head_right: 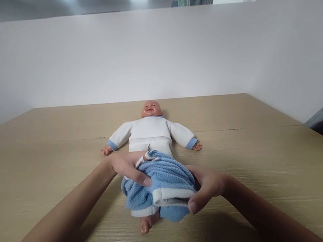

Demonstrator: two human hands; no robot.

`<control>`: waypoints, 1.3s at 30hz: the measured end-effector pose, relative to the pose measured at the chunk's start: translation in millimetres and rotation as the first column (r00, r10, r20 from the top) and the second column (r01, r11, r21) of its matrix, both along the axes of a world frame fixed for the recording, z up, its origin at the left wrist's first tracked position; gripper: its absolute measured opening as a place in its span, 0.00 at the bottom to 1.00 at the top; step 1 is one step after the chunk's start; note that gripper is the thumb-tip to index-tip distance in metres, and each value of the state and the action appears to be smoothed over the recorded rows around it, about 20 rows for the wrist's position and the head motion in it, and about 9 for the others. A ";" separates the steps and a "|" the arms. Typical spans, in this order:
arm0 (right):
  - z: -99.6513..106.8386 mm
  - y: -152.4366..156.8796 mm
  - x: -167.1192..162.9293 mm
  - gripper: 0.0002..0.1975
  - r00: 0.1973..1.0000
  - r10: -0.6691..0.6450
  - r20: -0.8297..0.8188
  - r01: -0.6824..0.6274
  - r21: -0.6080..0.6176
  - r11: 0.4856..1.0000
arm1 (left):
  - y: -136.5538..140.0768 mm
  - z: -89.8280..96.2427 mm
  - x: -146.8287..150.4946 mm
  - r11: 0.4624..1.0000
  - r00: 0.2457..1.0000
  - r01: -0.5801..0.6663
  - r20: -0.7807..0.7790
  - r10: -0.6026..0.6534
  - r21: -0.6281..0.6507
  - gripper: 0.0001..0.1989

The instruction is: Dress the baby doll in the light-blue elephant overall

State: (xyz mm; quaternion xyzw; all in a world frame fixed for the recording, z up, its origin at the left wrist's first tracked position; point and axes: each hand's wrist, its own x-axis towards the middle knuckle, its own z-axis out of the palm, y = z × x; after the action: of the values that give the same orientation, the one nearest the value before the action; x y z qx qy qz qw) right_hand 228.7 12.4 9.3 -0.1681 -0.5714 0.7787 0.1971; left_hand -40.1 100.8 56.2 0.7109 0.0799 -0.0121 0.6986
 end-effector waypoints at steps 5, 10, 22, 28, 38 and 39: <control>-7.2 -0.5 -2.4 0.32 0.975 -0.200 0.098 0.194 0.072 0.978 | -7.9 7.6 8.3 0.997 0.998 -0.065 -0.007 0.065 0.030 0.23; -2.6 -3.0 -8.2 0.29 0.896 -0.424 0.133 0.412 0.109 0.904 | -2.1 7.6 5.9 0.988 0.995 -0.071 -0.054 0.079 0.139 0.25; 20.2 -20.9 -22.5 0.28 0.837 -0.509 0.201 0.479 0.182 0.859 | 3.3 1.5 -2.3 0.987 0.987 -0.145 0.077 0.140 0.064 0.19; 27.1 -45.2 -36.1 0.36 0.757 -0.592 0.277 0.566 0.176 0.805 | -7.7 11.9 5.4 0.965 0.978 -0.208 0.043 0.204 0.159 0.20; 23.1 -89.0 -56.6 0.32 0.414 -0.851 0.323 0.748 0.413 0.520 | -27.8 20.1 17.9 0.830 0.957 -0.278 0.061 0.285 0.483 0.17; 21.1 -97.2 -59.8 0.32 0.392 -0.855 0.340 0.758 0.408 0.510 | -32.0 24.4 18.3 0.820 0.961 -0.256 0.042 0.274 0.512 0.19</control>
State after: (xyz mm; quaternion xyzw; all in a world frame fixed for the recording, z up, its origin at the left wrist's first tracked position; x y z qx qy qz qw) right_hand 168.9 -84.8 30.4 -0.6012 -0.5160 0.4527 0.4091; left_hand -21.8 68.8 80.6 0.8527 0.1899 0.0948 0.4774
